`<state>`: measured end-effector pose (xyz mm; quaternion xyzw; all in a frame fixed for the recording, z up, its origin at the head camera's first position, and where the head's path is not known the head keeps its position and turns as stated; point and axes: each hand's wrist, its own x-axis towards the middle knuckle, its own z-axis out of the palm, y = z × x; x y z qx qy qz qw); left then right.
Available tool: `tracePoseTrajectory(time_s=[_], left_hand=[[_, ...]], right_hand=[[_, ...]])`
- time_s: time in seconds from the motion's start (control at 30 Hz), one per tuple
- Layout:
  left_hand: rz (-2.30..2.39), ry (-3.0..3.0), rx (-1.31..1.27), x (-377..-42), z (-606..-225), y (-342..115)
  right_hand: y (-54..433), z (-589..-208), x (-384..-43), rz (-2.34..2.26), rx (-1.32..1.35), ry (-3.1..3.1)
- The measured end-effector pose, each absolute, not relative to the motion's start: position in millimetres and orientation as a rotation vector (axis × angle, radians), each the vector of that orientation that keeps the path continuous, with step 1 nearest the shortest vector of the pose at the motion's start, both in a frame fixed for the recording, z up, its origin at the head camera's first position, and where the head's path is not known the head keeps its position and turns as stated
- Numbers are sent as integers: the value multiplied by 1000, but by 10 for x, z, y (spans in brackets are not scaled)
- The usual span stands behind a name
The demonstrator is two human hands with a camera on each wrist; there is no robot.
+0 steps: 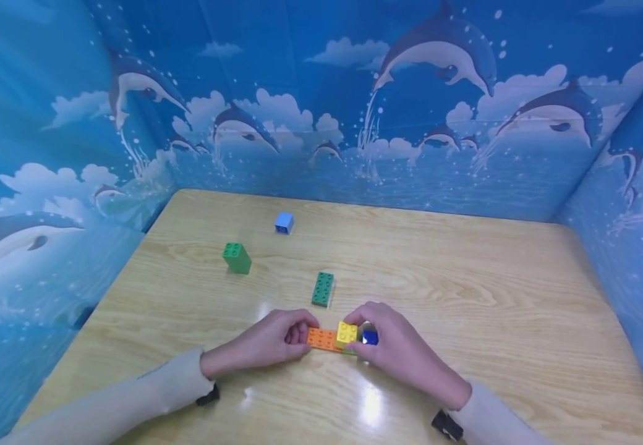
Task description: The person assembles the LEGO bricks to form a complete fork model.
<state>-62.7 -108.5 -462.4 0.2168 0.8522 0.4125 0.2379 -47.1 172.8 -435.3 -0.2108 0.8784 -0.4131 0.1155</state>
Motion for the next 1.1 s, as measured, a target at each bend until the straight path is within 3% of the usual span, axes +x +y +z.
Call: tracePoseTrajectory(time_s=[0.37, 1.1], left_hand=[[1121, 2351, 559, -615, -4608, -1068], [1136, 2347, 573, -600, -4612, -1062]], right_hand=[[1716, -4402, -418, -1247, -701, 2589], [1708, -4402, -476, -1268, -608, 2512]])
